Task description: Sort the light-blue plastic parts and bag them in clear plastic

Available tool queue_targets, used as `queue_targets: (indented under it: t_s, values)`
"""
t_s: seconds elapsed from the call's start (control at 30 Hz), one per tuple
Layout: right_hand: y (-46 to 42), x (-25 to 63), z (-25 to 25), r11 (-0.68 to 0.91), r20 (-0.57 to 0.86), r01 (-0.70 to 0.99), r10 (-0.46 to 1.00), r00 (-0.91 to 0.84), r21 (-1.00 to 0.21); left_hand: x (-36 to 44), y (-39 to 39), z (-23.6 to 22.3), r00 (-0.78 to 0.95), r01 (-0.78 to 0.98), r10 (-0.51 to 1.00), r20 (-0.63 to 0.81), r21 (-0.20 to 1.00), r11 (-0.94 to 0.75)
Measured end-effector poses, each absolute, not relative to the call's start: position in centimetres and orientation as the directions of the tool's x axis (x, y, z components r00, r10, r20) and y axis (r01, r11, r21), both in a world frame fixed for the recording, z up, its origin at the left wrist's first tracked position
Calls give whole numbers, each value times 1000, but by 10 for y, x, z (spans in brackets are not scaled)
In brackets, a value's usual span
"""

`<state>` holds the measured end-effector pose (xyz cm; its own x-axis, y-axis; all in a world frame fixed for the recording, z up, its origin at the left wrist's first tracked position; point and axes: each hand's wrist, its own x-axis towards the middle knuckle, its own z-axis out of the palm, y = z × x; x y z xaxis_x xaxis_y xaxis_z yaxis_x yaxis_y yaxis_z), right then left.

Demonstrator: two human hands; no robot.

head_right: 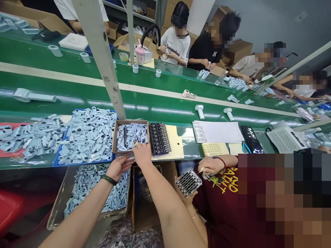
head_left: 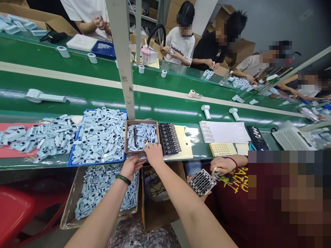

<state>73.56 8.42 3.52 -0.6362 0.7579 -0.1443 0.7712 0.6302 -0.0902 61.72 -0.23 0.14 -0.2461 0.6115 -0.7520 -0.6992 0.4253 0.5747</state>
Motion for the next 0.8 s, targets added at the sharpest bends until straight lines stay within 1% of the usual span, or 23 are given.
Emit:
queue_targets:
  t_s: [0.13,0.23,0.33,0.4,0.5,0.6,0.73,0.8]
  values:
    - [88,734,35,621,-131,777,766,-630,-107,617,1,5,-234,-692,675,-700,607,389]
    - [89,735,37,610,-130,783,772,-622,-121,622,4,6,-191,-702,715,-673,603,380]
    - [86,740,42,623,-123,766,757,-641,-159,621,-6,9,-155,-706,724,-672,588,395]
    - [79,745,47,631,-101,751,749,-655,-197,616,-26,12,-154,-700,710,-687,583,413]
    - [71,748,55,618,-50,745,760,-648,-251,599,-77,16,-166,-666,664,-729,579,469]
    - [77,738,58,577,-13,764,796,-605,-289,577,-146,15,-191,-621,588,-786,561,548]
    - [101,711,52,484,-14,815,857,-515,-319,554,-250,-9,-232,-558,472,-851,513,652]
    - [110,701,47,461,-39,823,865,-500,-333,549,-298,-27,-271,-555,417,-868,494,669]
